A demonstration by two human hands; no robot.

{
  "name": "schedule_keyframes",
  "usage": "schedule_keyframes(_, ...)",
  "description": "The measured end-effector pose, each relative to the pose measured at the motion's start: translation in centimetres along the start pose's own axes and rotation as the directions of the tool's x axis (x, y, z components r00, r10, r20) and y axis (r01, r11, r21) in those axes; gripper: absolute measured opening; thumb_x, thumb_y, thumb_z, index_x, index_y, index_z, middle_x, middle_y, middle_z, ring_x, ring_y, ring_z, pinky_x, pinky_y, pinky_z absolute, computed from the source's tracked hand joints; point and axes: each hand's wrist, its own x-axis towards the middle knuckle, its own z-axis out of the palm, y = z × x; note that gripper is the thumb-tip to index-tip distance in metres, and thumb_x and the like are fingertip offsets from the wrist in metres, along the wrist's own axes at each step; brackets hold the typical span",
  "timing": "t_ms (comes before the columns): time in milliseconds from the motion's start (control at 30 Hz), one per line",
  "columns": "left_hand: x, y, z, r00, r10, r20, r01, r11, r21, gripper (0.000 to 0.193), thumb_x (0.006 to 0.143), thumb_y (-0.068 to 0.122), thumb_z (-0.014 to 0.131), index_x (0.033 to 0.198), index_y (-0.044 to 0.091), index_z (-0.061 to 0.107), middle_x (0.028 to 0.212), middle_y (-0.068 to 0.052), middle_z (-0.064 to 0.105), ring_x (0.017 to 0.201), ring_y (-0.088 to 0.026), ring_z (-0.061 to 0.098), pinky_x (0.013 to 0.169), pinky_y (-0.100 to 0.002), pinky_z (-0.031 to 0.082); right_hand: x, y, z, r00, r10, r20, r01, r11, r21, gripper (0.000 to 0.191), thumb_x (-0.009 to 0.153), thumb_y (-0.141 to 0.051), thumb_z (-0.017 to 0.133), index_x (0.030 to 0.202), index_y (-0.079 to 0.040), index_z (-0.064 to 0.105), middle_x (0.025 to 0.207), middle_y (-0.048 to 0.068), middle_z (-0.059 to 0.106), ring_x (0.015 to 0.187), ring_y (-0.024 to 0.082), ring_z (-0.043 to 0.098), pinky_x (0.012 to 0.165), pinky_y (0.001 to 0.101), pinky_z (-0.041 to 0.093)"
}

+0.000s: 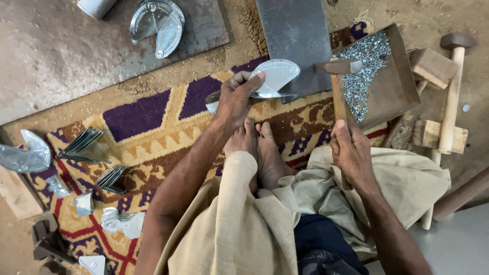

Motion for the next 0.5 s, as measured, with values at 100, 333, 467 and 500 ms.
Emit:
schedule_keyframes(100, 0.0, 0.1, 0.0, 1.0, -0.004, -0.006, 0.004, 1.0, -0.007, 0.019, 0.094, 0.019, 0.074, 0.093, 0.002, 0.068, 0.085, -0.008, 0.073, 0.075, -0.015, 0.069, 0.075, -0.036, 0.064, -0.2, 0.2, 0.0, 1.0, 0.018, -0.002, -0.018, 1.0, -0.015, 0.045, 0.107, -0.047, 0.046, 0.087, -0.007, 0.051, 0.06, -0.003, 0.042, 0.044, 0.006, 0.037, 0.036, 0.0245, 0.028)
schedule_keyframes(333, -0.1, 0.4, 0.3, 0.993, 0.11, -0.034, -0.095, 0.948, 0.304, 0.019, 0.094, 0.02, 0.076, 0.089, 0.003, 0.07, 0.079, -0.008, 0.072, 0.069, -0.014, 0.063, 0.067, -0.032, 0.054, -2.3, -0.9, -0.8, 0.987, -0.16, 0.032, 0.161, 0.986, -0.051, 0.04, 0.11, -0.042, 0.043, 0.093, -0.007, 0.054, 0.063, -0.002, 0.046, 0.045, 0.005, 0.039, 0.036, 0.0233, 0.031)
schedule_keyframes(467, 0.1, 0.4, 0.5, 0.994, 0.1, -0.049, -0.08, 0.95, 0.302, 0.017, 0.093, 0.019, 0.075, 0.088, 0.004, 0.071, 0.079, -0.008, 0.074, 0.069, -0.013, 0.066, 0.068, -0.031, 0.057, -2.2, -1.3, -0.8, 0.923, -0.378, 0.065, 0.382, 0.922, -0.061, 0.04, 0.113, -0.041, 0.042, 0.095, -0.007, 0.051, 0.063, -0.003, 0.046, 0.046, 0.006, 0.039, 0.037, 0.0235, 0.03)
schedule_keyframes(500, 0.2, 0.5, 0.5, 0.993, 0.107, -0.042, -0.091, 0.952, 0.291, 0.017, 0.093, 0.019, 0.075, 0.088, 0.003, 0.071, 0.079, -0.008, 0.075, 0.069, -0.013, 0.066, 0.068, -0.031, 0.057, -1.7, -1.4, -0.6, 0.911, -0.401, 0.097, 0.412, 0.892, -0.185, 0.04, 0.112, -0.04, 0.042, 0.101, -0.004, 0.053, 0.061, -0.003, 0.046, 0.046, 0.007, 0.04, 0.037, 0.0244, 0.03)
